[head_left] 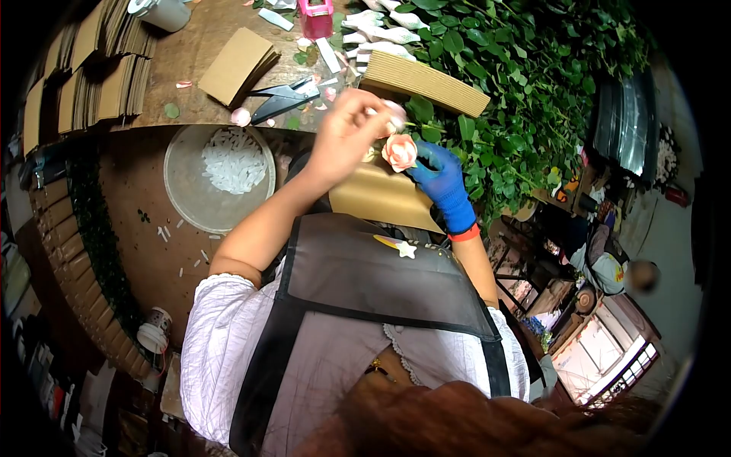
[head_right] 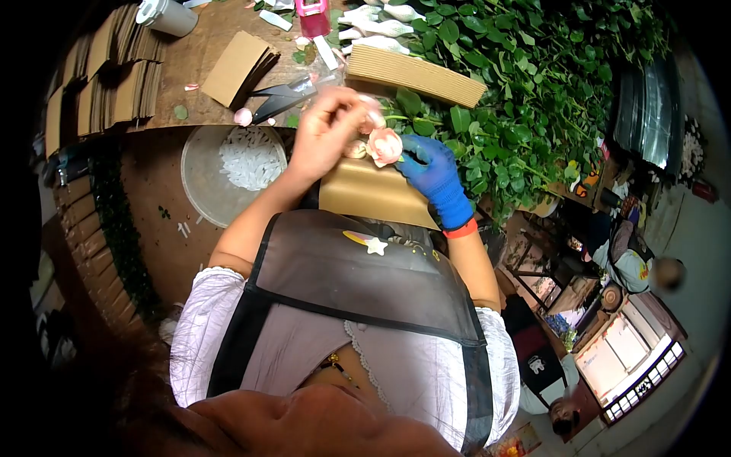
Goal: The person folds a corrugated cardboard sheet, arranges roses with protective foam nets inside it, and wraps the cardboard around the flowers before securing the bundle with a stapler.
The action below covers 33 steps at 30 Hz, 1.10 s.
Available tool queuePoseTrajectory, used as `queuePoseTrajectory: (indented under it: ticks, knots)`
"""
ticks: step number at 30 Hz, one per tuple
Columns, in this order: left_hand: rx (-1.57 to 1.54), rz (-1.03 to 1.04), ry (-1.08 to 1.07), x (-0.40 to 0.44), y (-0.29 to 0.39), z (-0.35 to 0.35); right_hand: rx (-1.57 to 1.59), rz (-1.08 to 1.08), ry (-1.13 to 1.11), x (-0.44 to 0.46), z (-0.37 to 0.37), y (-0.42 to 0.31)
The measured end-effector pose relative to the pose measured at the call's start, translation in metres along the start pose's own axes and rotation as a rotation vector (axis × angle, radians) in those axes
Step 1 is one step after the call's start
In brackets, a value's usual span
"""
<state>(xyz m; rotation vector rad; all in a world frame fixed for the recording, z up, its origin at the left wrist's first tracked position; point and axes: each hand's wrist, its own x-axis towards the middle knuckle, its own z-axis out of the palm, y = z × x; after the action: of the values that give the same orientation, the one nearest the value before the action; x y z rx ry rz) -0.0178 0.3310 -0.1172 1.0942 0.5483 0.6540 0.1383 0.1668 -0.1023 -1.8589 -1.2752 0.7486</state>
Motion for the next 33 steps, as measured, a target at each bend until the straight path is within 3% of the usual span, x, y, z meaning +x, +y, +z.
queuePoseTrajectory:
  ticks: [1, 2, 3, 6, 7, 9, 13, 17, 21, 25, 33]
  knots:
    - [-0.159, -0.016, 0.091, 0.001, -0.002, -0.004, -0.03, -0.013, -0.011, 0.001, -0.001, -0.002]
    - [0.253, -0.007, 0.163, -0.002, 0.026, -0.013, -0.059, -0.028, -0.021, 0.003, -0.002, -0.004]
    - [0.613, 0.284, 0.201, 0.002, 0.024, -0.027, -0.087, -0.043, -0.032, 0.004, -0.002, -0.006]
    - [0.752, 0.007, -0.245, -0.005, 0.027, -0.06, -0.256, -0.055, -0.069, 0.013, -0.004, -0.019]
    - [0.833, 0.176, -0.407, -0.004, 0.023, -0.065, -0.305, -0.034, -0.11, 0.017, -0.007, -0.028]
    - [0.925, 0.193, -0.572, 0.002, 0.016, -0.062, -0.43, -0.096, -0.102, 0.026, -0.009, -0.037]
    - [1.176, 0.097, -0.798, 0.029, 0.017, -0.056, -0.56, -0.09, -0.225, 0.04, -0.025, -0.042]
    - [1.171, 0.027, -0.872, 0.033, 0.003, -0.05, -0.618, -0.052, -0.379, 0.047, -0.029, -0.042]
    - [1.208, 0.064, -0.705, 0.034, -0.009, -0.05, -0.658, -0.005, -0.479, 0.053, -0.016, -0.036]
    - [1.009, 0.191, -0.539, 0.03, -0.027, -0.057, -0.632, -0.008, -0.574, 0.054, -0.006, -0.029]
    - [0.956, 0.126, -0.369, 0.015, -0.016, -0.054, -0.536, 0.173, -0.771, 0.073, 0.006, -0.019]
